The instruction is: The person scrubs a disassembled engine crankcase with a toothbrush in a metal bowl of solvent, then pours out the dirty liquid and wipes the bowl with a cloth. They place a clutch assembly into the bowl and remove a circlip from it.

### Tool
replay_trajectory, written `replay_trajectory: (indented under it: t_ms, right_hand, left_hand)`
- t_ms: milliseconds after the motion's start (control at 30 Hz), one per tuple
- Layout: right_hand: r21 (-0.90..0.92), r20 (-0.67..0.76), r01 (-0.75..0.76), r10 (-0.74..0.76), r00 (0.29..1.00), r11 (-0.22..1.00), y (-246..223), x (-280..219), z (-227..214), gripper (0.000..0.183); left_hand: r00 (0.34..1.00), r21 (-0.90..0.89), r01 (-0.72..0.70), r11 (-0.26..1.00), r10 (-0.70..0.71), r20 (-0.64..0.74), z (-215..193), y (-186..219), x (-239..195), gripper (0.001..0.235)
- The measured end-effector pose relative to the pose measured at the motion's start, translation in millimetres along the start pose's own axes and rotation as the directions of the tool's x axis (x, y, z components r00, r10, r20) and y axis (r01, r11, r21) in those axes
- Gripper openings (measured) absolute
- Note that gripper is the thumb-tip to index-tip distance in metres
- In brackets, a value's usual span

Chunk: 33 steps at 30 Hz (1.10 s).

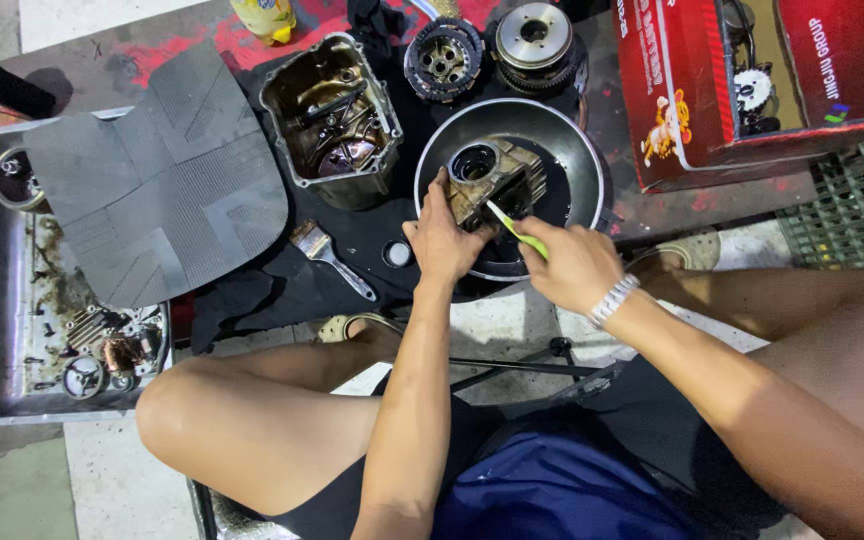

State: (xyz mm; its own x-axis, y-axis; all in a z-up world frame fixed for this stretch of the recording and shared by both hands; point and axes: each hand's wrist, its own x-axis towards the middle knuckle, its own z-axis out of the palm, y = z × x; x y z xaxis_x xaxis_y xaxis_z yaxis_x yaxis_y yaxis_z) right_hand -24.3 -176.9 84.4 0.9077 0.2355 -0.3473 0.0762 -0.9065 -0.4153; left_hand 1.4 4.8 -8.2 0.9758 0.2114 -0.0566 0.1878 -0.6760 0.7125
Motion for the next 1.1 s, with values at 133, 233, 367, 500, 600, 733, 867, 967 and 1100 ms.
replay_trajectory:
  t_ms: [133,233,367,500,600,733,867,967,1100]
  right_hand:
    - [-0.133,-0.171,0.166,-0.187,0.967,0.977,-0.8,0.8,-1.6,0.03]
    - [-0.171,-0.059,0.077,-0.088,0.994,0.982,11.9,-6.2,-6.8,0.031]
    - [-0.221,-0.22,0.21,-0.259,0.941,0.952,22.0,-6.1,-6.1,0.031]
    - [-0.223,-0.197,0.186,-0.231,0.953,0.957,21.2,-3.8,-1.2,0.032]
    - [-0.243,-0.164,0.116,-0.159,0.974,0.963,30.6,-9.2,-5.4,0.034]
    - [-0.246,-0.238,0.145,-0.205,0.949,0.958,33.3,2.8,-4.9,0.027]
    - [-0.269,-0.242,0.149,-0.217,0.946,0.951,33.4,10.8,-4.9,0.03]
    - [-0.307,-0.209,0.132,-0.203,0.957,0.942,38.9,2.2,-6.2,0.033]
    - [-0.32,-0.204,0.116,-0.188,0.961,0.94,43.4,9.3,-2.1,0.032]
  left_hand:
    - [1.0,-0.02,-0.008,1.0,0.008,-0.008,0.5,0.4,1.0,0.111]
    - [0.999,-0.028,-0.027,0.999,0.027,-0.022,2.4,0.8,1.4,0.113]
    - [1.0,-0.018,-0.003,1.0,0.003,0.001,2.4,1.6,-1.4,0.113]
    - [1.0,-0.01,-0.017,1.0,0.017,-0.017,-1.6,-1.1,-0.2,0.111]
    - [1.0,-0.018,0.005,1.0,-0.005,0.003,0.3,0.5,2.3,0.111]
    - [1.0,-0.01,-0.025,1.0,0.025,-0.015,2.1,0.3,0.3,0.111]
    - [1.0,-0.027,-0.017,0.999,0.017,-0.014,2.2,0.1,-0.3,0.109]
    - [1.0,-0.018,-0.008,1.0,0.008,-0.002,-0.2,-2.4,1.5,0.109]
    - [0.999,-0.007,-0.038,0.999,0.038,-0.013,-0.4,-0.3,-0.2,0.11]
